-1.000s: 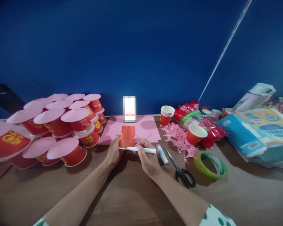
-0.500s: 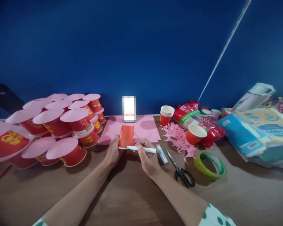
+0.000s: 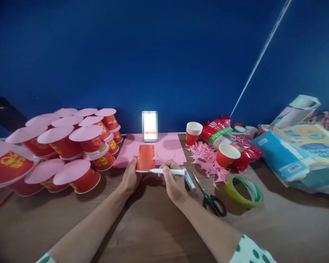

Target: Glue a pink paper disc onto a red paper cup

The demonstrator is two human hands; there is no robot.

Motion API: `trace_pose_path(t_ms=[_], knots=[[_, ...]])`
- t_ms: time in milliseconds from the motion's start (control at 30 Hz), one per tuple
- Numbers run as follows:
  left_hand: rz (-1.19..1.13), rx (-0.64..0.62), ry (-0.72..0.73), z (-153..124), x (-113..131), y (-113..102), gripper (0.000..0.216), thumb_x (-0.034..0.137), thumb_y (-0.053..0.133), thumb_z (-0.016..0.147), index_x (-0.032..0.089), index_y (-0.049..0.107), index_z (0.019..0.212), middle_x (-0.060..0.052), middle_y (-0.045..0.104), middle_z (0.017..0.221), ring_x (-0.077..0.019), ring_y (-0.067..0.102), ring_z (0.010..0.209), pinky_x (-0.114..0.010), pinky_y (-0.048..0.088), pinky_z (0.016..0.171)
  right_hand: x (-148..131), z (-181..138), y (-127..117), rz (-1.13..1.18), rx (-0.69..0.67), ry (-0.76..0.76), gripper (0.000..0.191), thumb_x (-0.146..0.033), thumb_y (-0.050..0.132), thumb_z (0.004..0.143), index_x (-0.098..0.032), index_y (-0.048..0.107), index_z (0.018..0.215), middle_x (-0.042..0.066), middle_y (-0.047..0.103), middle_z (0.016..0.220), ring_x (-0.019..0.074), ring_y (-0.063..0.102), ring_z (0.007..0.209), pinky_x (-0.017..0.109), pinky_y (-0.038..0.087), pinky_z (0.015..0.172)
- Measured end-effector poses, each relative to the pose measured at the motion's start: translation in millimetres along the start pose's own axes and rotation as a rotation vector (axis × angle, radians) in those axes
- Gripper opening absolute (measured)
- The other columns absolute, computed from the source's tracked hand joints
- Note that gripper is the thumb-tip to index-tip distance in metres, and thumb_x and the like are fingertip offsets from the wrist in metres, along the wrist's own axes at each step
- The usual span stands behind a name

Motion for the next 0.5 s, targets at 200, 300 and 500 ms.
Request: trace_pose_path(t_ms=[200, 300, 500], knots=[[-0.156, 0.032, -0.090, -2.6, 2.4, 4.8, 0.032, 0.042, 0.055, 0.080, 0.015, 0.062, 0.095, -0.003, 0.070, 0.085, -0.0197, 0.065, 0.086, -0.032, 0.048, 0.083, -0.1, -0.3, -3.5, 0.046, 0.035, 0.005, 0.023, -0.034, 0.045, 0.087, -0.021, 0.054, 0.070, -0.002, 0.056, 0.058, 0.0134, 0.051, 0.055, 0.025, 0.041, 0.053], [-0.144, 0.042, -0.070, -3.3, 6.3, 5.5, 0.027, 0.039, 0.055, 0.080, 0.015, 0.063, 0.091, -0.001, 0.069, 0.080, -0.0182, 0.065, 0.083, -0.031, 0.048, 0.083, -2.0, -2.0, 0.5, 0.023, -0.016, -0.016, 0.023, -0.033, 0.045, 0.087, -0.021, 0.055, 0.070, -0.001, 0.056, 0.059, 0.0135, 0.050, 0.055, 0.025, 0.040, 0.053], [-0.145, 0.097, -0.118, -3.9, 2.0, 1.9, 0.033, 0.043, 0.053, 0.083, 0.014, 0.063, 0.093, -0.003, 0.071, 0.081, -0.0186, 0.067, 0.082, -0.032, 0.048, 0.084, -4.4, -3.1, 3.7, -0.013, -0.056, -0.047, 0.023, -0.032, 0.045, 0.088, -0.020, 0.055, 0.071, -0.001, 0.056, 0.060, 0.0137, 0.050, 0.058, 0.025, 0.039, 0.056]])
Point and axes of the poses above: each hand's wrist, its own z-axis towards the middle knuckle, its own y-axis out of the palm, x = y × z, the point moved 8 cm from there along z, towards the middle knuckle
